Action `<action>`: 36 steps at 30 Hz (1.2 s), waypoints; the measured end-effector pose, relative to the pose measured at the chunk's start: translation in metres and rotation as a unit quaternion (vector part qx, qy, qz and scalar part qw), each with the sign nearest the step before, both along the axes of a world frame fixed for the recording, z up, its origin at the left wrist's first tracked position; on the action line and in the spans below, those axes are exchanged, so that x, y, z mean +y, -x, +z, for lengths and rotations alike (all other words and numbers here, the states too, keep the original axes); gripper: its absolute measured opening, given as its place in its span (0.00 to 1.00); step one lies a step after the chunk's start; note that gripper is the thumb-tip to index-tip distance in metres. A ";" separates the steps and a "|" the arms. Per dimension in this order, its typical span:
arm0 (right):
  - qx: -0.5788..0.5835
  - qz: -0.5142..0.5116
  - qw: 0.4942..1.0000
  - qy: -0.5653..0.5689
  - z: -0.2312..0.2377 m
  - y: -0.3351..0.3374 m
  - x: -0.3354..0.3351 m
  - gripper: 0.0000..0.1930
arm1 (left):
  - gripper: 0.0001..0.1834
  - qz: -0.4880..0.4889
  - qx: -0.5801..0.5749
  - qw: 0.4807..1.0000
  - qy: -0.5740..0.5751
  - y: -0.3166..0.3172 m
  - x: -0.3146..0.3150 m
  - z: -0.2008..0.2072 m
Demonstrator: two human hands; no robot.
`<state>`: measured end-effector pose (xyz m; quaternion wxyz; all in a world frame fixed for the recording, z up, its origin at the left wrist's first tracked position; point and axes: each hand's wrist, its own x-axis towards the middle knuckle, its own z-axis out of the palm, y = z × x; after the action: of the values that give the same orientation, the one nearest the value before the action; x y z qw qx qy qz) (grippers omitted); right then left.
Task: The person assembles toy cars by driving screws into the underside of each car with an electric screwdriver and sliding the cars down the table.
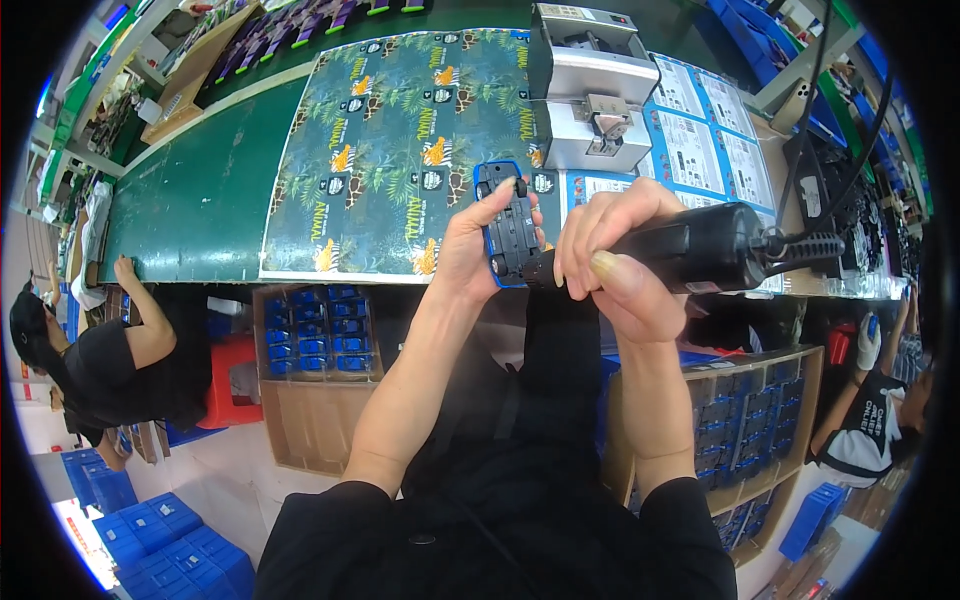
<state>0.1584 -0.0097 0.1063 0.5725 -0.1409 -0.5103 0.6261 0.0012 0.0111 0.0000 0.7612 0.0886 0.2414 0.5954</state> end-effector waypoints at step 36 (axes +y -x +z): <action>-0.106 -0.288 0.948 -0.086 -0.040 -0.041 0.047 0.08 | 0.29 0.104 0.636 0.720 -0.258 0.037 -0.001 0.014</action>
<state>0.1992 0.0376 0.0659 0.6807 -0.2977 -0.5580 0.3697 -0.0363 0.0100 0.0142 0.3095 0.6141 0.5133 0.5134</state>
